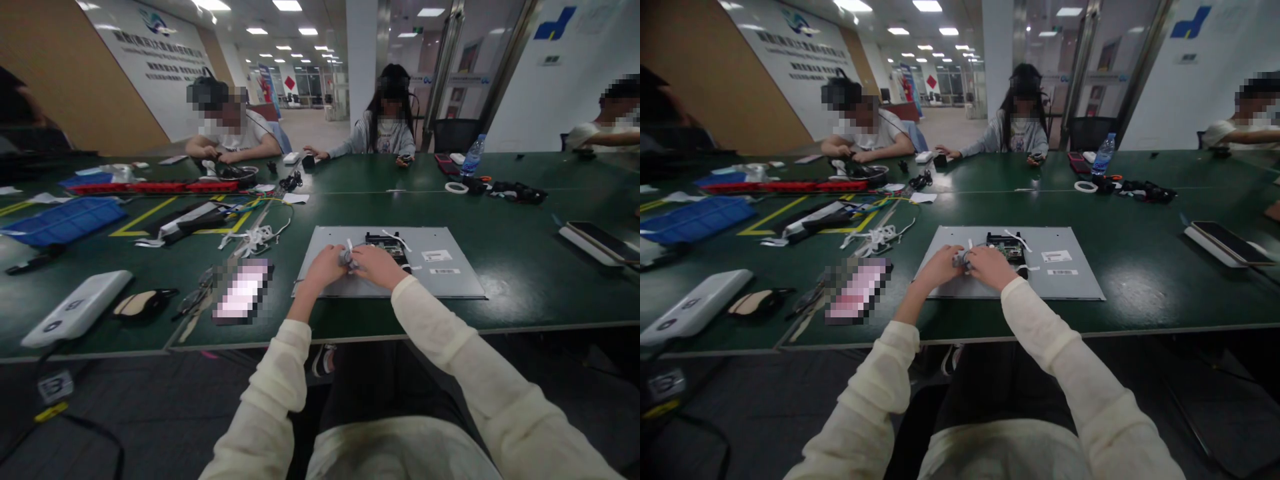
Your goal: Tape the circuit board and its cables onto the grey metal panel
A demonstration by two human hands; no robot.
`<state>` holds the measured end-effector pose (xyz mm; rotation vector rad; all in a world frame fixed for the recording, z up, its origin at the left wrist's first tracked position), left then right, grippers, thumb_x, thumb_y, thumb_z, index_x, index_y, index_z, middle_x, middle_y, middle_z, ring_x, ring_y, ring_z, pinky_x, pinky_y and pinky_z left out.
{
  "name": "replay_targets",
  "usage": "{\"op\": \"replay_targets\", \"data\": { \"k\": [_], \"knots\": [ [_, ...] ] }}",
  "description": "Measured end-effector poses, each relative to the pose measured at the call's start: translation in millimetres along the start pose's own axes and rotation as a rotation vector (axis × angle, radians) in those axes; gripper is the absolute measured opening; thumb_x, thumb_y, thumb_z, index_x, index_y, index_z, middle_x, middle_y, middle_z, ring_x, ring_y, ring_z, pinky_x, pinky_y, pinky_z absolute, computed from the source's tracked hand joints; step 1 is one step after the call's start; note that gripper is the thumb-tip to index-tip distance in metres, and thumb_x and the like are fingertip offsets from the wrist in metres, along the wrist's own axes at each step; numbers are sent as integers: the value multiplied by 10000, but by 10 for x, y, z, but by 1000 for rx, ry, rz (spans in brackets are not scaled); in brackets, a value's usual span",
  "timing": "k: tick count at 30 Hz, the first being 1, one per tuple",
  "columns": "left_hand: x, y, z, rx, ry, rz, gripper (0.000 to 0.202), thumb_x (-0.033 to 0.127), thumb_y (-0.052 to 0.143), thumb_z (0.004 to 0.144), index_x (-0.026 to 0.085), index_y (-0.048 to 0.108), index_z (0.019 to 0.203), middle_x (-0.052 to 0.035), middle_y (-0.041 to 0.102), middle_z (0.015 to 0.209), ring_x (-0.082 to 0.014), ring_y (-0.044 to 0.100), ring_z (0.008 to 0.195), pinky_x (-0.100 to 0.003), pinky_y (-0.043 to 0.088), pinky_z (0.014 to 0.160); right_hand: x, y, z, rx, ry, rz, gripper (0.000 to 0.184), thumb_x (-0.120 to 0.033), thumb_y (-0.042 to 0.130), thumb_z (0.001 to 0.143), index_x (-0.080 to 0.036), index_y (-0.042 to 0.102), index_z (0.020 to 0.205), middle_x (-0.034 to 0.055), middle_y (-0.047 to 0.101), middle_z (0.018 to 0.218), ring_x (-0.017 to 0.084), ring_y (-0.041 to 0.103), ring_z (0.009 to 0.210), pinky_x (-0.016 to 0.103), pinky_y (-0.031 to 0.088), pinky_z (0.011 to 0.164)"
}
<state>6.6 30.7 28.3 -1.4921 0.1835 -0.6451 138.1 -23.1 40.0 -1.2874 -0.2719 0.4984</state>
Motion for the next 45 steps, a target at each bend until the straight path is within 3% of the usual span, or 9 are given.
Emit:
{"op": "replay_targets", "data": {
  "k": [4,10,14,19,22,27,33,39,45],
  "knots": [
    [-38,55,12,57,43,-91,359,125,555,799,177,586,1153,-81,594,1102,-178,608,960,-273,461,908,51,100,44,-52,24,-41,217,-243,522,918,-132,621,1076,124,633,1094,236,578,1048,335,447,881],
    [-129,159,17,162,67,-187,358,42,460,804,169,601,1107,-73,586,1040,-169,616,872,-297,493,862,84,175,-56,-35,7,-51,225,-204,459,949,-126,650,1038,122,655,1039,205,587,1005,307,404,893],
    [-116,157,-2,186,91,-202,367,32,441,802,173,591,1106,-70,592,1043,-173,605,881,-303,486,864,90,176,-91,49,-8,38,308,-320,425,973,-138,673,982,103,679,972,205,599,954,312,401,892],
    [-58,92,-91,213,62,-231,269,215,495,879,165,552,1137,-80,588,1069,-195,598,923,-335,474,887,256,164,-87,136,71,144,324,-308,398,980,-148,670,1055,98,667,1097,193,589,1019,294,415,893],
    [1,70,-125,195,85,-175,392,348,625,818,185,533,1163,-82,567,1082,-232,586,976,-356,476,881,315,177,-42,87,56,132,270,-283,475,944,-149,663,1085,101,660,1118,207,581,1039,310,420,892],
    [-11,94,-100,181,65,-181,360,187,620,780,202,534,1129,-67,560,1057,-211,599,928,-337,489,851,270,194,22,16,-21,98,266,-287,496,932,-155,654,1101,103,660,1092,210,580,1024,330,411,900],
    [-69,126,-60,228,20,-201,347,58,507,792,190,564,1108,-63,559,1051,-160,601,789,-306,507,789,210,197,7,55,-81,67,283,-359,555,904,-156,660,1071,98,656,1102,225,570,1042,350,392,928],
    [-38,115,-41,220,78,-136,258,48,474,809,173,654,944,-65,597,1044,-171,611,849,-304,500,832,166,264,12,34,-97,-54,212,-245,483,948,-143,668,962,96,672,980,203,584,962,325,398,865],
    [-46,118,-5,214,105,-107,243,73,487,819,167,684,925,-68,634,1038,-187,621,928,-309,493,888,122,316,66,42,-98,-144,162,-157,488,933,-134,648,941,92,669,950,210,595,940,330,401,841]
  ]
}}
Point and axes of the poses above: each hand's wrist, its own z-axis towards the middle knuckle, its own y-axis out of the palm, x = y × z, the point moved 4 cm from there along z, towards the middle knuckle
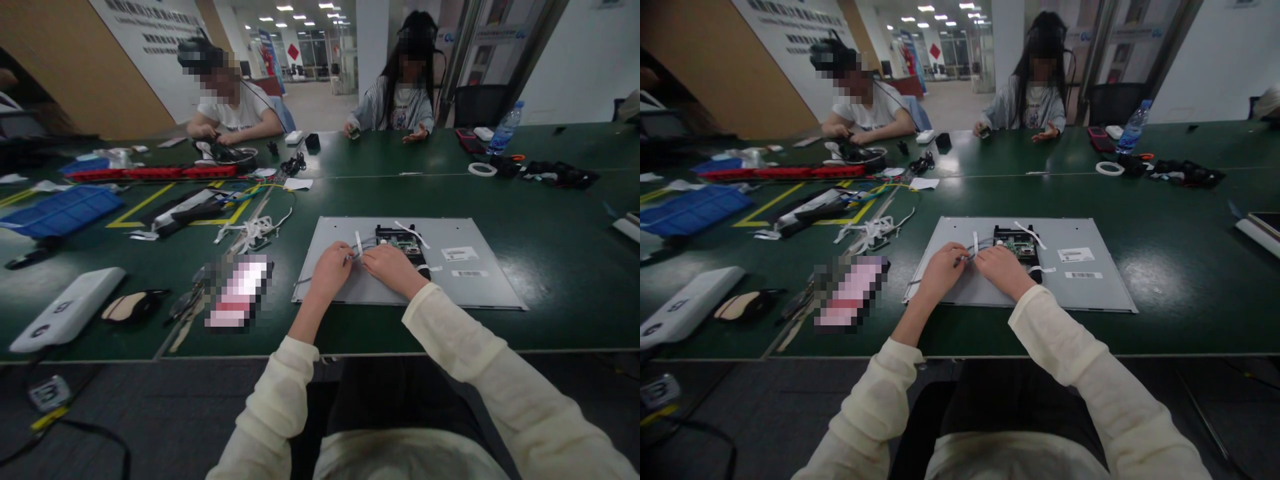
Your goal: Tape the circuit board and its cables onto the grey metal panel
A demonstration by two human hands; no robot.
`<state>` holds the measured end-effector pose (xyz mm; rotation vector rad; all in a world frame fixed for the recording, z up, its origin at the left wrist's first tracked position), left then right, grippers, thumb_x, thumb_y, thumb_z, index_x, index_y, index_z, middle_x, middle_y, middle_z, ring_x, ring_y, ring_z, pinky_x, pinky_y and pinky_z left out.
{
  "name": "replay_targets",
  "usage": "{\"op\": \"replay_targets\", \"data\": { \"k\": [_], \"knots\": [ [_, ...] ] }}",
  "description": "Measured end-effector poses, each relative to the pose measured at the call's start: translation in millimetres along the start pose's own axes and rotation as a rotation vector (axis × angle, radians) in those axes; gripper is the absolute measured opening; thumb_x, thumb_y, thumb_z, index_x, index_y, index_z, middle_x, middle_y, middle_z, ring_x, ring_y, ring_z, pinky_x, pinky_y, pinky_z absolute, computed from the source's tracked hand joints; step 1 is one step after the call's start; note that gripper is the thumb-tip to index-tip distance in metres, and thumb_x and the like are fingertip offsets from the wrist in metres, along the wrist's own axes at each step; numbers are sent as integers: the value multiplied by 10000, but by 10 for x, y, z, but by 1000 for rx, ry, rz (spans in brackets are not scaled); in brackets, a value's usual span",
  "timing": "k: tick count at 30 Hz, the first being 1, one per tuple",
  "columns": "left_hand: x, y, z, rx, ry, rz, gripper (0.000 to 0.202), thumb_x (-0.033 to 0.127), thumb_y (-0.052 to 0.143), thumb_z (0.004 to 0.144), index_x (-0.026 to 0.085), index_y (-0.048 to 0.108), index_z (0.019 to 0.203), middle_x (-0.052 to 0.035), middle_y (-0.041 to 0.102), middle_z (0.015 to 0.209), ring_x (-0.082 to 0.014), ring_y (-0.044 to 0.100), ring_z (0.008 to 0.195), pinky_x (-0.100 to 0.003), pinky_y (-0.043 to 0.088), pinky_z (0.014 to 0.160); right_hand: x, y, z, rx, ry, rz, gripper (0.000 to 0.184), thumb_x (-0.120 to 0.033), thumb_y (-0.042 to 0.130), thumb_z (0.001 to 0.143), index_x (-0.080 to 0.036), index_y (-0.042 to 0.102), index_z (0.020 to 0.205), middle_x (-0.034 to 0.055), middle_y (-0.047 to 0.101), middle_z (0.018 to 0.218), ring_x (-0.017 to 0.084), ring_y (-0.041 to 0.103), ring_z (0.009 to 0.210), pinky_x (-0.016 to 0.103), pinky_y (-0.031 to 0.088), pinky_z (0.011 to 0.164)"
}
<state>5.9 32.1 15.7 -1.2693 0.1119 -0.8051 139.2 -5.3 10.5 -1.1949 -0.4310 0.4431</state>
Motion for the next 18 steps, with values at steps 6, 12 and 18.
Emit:
{"op": "replay_targets", "data": {
  "k": [6,12,18],
  "knots": [
    [-3,6,-3,-14,-1,44,256,72,480,825,178,685,935,-57,671,1035,-193,626,970,-315,488,916,44,-20,-27,91,116,78,198,-156,471,940,-145,662,989,82,681,1001,205,615,933,312,423,833],
    [-30,23,1,-18,-54,61,234,96,495,827,183,684,934,-65,701,969,-219,636,940,-349,483,906,274,-88,-98,338,397,388,308,-247,391,978,-151,668,1076,86,682,1084,183,623,993,284,443,874],
    [-47,11,26,14,-114,-14,222,123,543,802,191,649,985,-46,680,887,-194,629,797,-326,491,810,342,-159,-127,424,432,384,339,-261,365,984,-149,660,1106,108,673,1116,200,618,1017,319,446,909]
  ]
}}
Point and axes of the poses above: each hand's wrist, its own z-axis towards the middle knuckle, its own y-axis out of the palm, x = y × z, the point moved 4 cm from there along z, towards the middle knuckle
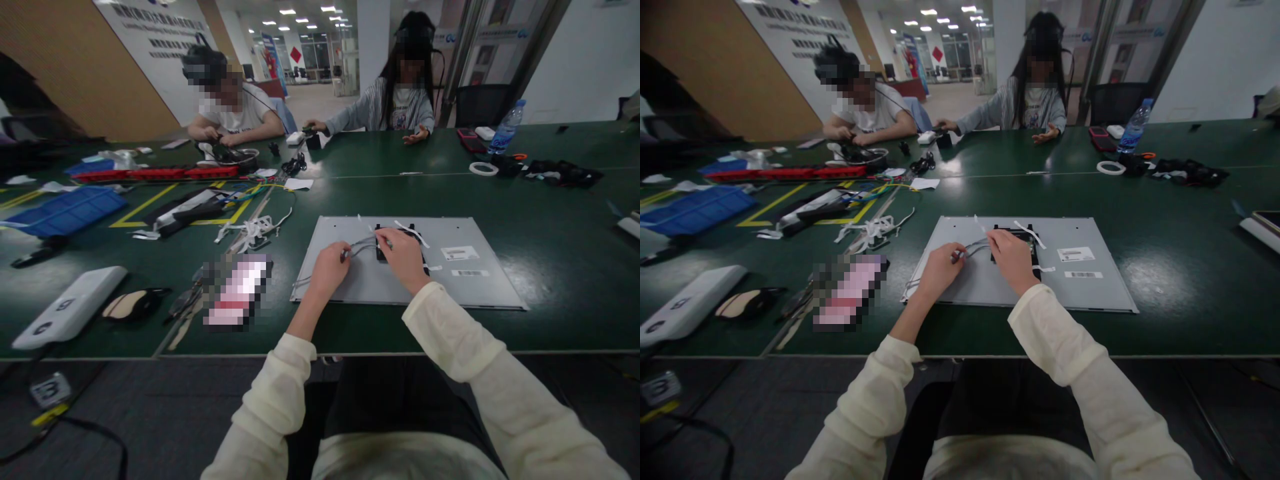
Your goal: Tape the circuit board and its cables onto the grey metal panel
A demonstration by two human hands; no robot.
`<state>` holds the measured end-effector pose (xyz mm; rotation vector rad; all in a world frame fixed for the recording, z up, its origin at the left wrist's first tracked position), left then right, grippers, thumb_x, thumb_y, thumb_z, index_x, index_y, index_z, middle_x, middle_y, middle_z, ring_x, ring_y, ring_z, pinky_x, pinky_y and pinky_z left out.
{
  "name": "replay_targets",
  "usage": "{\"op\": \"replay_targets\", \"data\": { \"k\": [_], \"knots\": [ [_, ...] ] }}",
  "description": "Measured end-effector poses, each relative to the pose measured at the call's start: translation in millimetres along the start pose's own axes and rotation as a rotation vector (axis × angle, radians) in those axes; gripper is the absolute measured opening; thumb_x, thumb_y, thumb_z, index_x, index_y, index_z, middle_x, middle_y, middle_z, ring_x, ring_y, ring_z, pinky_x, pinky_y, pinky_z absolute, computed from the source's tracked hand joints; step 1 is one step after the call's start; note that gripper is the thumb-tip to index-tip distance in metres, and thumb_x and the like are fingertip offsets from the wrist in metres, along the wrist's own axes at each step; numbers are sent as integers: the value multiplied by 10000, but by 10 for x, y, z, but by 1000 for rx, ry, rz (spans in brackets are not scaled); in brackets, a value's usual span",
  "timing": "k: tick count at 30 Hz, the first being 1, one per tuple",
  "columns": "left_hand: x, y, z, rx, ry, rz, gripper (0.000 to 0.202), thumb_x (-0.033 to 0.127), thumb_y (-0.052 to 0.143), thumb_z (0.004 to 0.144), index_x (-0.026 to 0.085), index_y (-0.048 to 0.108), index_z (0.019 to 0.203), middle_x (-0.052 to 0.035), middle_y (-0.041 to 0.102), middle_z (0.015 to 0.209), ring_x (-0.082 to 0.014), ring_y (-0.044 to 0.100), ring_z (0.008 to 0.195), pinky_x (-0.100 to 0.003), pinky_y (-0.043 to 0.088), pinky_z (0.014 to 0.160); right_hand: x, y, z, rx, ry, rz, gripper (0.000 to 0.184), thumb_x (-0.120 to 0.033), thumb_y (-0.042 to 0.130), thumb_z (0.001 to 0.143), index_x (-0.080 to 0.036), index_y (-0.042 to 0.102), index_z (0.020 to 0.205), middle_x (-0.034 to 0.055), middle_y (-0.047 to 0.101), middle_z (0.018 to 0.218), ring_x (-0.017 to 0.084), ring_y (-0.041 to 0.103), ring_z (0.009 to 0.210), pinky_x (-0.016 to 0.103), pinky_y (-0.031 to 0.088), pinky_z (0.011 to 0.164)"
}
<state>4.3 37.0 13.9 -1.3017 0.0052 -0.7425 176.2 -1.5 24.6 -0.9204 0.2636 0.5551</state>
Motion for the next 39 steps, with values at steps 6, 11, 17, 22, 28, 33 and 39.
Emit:
{"op": "replay_targets", "data": {
  "k": [6,11,17,22,28,33,39],
  "knots": [
    [1,14,23,21,59,29,175,119,548,789,188,638,922,-57,648,939,-209,605,889,-341,475,852,-210,163,-88,-198,-289,-228,295,-140,409,957,-117,632,1149,127,651,1168,214,603,1047,337,432,935],
    [-67,40,14,37,30,40,105,142,566,794,184,615,877,-59,636,943,-223,584,935,-371,463,887,-270,278,-161,-312,-391,-308,249,-110,454,934,-116,636,1104,141,635,1190,216,597,1056,344,439,938],
    [-4,36,-22,57,54,101,254,112,512,820,183,568,1058,-85,620,1065,-245,560,1024,-405,450,931,-267,288,-195,-327,-407,-320,237,-111,458,933,-122,637,1088,142,624,1203,218,584,1080,350,448,934],
    [59,69,-39,18,174,107,481,46,450,820,195,486,1276,-86,528,1349,-224,447,1281,-407,352,1092,-271,298,-191,-347,-384,-323,242,-113,446,940,-114,635,1092,148,617,1213,213,578,1098,345,437,955],
    [-4,181,-60,-82,147,124,459,67,373,879,129,454,1327,-139,585,1296,-214,536,1218,-390,397,1050,-289,320,-182,-431,-400,-312,235,-106,443,937,-113,643,1061,130,650,1132,208,588,1068,349,409,983],
    [28,168,-32,-67,65,164,395,121,398,898,125,496,1280,-136,661,1157,-223,627,1047,-359,458,951,-368,246,-282,-416,-410,-242,348,-289,425,967,-86,604,1186,159,617,1230,240,545,1172,463,282,1102],
    [112,124,20,-25,42,217,291,173,446,903,173,542,1178,-110,669,1096,-212,609,1083,-331,450,942,-408,110,-476,-435,-406,-199,566,-485,402,948,-74,534,1314,179,522,1363,263,461,1284,491,244,1128]
  ]
}}
Point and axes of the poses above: each hand's wrist, its own z-axis towards the middle knuckle, its own y-axis out of the palm, x = y × z, the point moved 4 cm from there along z, towards the middle knuckle
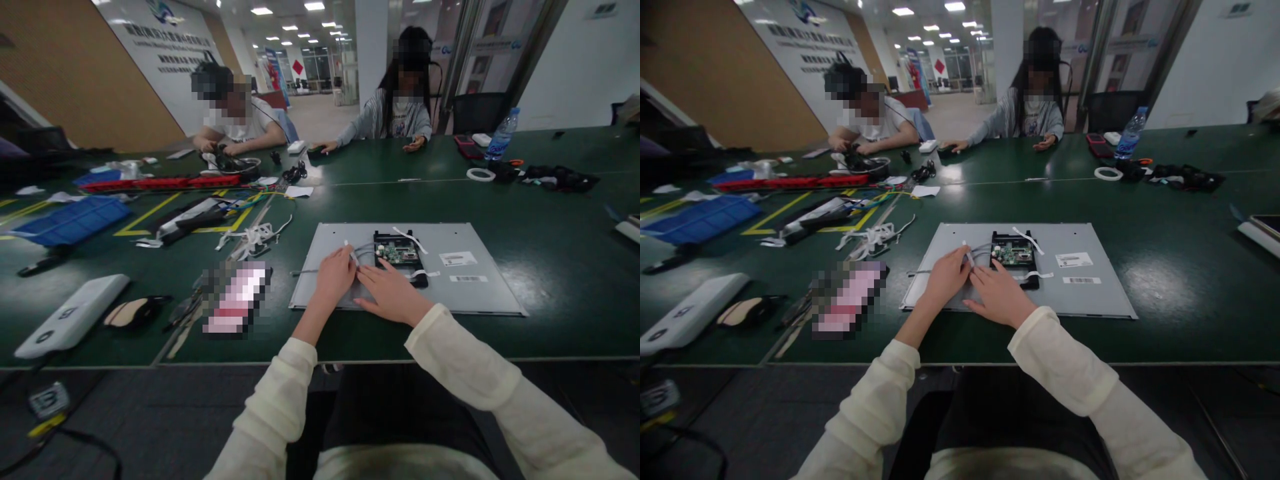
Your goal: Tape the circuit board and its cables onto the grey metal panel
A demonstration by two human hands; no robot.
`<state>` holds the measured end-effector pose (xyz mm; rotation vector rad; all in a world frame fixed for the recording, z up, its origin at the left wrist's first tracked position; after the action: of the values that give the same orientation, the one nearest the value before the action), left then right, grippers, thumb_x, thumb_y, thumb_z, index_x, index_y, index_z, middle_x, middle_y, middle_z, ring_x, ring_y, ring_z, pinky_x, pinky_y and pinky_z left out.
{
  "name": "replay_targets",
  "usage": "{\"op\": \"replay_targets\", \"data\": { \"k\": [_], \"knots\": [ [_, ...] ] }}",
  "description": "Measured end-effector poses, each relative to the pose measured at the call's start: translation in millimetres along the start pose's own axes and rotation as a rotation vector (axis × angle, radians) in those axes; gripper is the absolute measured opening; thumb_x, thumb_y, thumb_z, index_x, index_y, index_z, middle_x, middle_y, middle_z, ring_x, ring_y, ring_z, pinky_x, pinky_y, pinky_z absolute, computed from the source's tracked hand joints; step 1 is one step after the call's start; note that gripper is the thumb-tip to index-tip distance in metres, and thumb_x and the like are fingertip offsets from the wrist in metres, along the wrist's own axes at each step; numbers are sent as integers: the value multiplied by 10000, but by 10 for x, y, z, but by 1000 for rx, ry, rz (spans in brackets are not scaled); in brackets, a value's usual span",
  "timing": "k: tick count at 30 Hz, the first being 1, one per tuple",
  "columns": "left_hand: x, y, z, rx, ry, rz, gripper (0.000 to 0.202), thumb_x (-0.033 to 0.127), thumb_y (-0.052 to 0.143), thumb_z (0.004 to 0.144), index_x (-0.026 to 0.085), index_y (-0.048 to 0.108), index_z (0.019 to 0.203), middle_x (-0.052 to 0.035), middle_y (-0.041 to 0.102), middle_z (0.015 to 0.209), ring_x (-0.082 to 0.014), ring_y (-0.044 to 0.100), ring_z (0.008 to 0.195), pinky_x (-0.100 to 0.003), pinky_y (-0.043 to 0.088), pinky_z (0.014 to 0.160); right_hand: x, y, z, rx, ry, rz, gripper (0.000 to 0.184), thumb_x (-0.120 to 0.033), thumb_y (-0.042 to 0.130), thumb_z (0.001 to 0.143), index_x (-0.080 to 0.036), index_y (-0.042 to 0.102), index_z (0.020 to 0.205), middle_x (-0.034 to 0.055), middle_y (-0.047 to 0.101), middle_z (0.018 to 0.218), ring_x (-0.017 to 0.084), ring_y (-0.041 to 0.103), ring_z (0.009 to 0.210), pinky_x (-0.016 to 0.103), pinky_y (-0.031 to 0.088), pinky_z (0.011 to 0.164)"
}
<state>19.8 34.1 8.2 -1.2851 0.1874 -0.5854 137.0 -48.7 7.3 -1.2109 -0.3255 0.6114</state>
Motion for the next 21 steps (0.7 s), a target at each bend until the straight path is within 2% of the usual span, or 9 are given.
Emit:
{"op": "replay_targets", "data": {
  "k": [4,9,14,17,21],
  "knots": [
    [24,-23,20,-4,-33,33,322,251,505,891,184,521,1206,-124,655,1131,-238,600,1100,-349,454,922,-19,-12,-105,-19,4,14,600,-496,398,944,-79,496,1364,163,485,1404,270,430,1309,471,276,1121],
    [27,15,22,11,-58,68,415,316,496,905,186,460,1298,-162,592,1276,-277,512,1238,-425,427,954,-27,-83,-201,-31,-4,50,579,-480,399,948,-87,504,1359,144,503,1391,263,416,1315,444,274,1131],
    [32,17,-7,-12,-63,51,451,297,464,914,172,422,1345,-166,530,1361,-296,469,1280,-467,409,976,106,-275,-339,-92,-84,71,520,-452,447,934,-174,498,1370,111,483,1413,269,315,1380,520,211,1139],
    [81,-97,60,-6,-64,29,534,258,529,869,166,389,1376,-162,503,1385,-299,472,1268,-444,404,992,271,-372,-438,-111,-125,52,557,-476,505,897,-230,473,1395,94,375,1496,299,214,1422,589,136,1131],
    [238,-321,360,67,-27,2,542,269,544,865,145,403,1373,-165,493,1387,-315,458,1270,-451,396,1010,468,-363,-515,-113,-96,55,652,-554,542,851,-279,430,1431,87,303,1534,334,163,1431,642,99,1107]
  ]
}}
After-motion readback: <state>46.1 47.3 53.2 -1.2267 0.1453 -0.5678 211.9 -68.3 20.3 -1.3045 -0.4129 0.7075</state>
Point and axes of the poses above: each hand's wrist, its own z-axis towards the middle knuckle, its own y-axis out of the palm, x = y × z, the point moved 4 cm from there along z, towards the middle knuckle
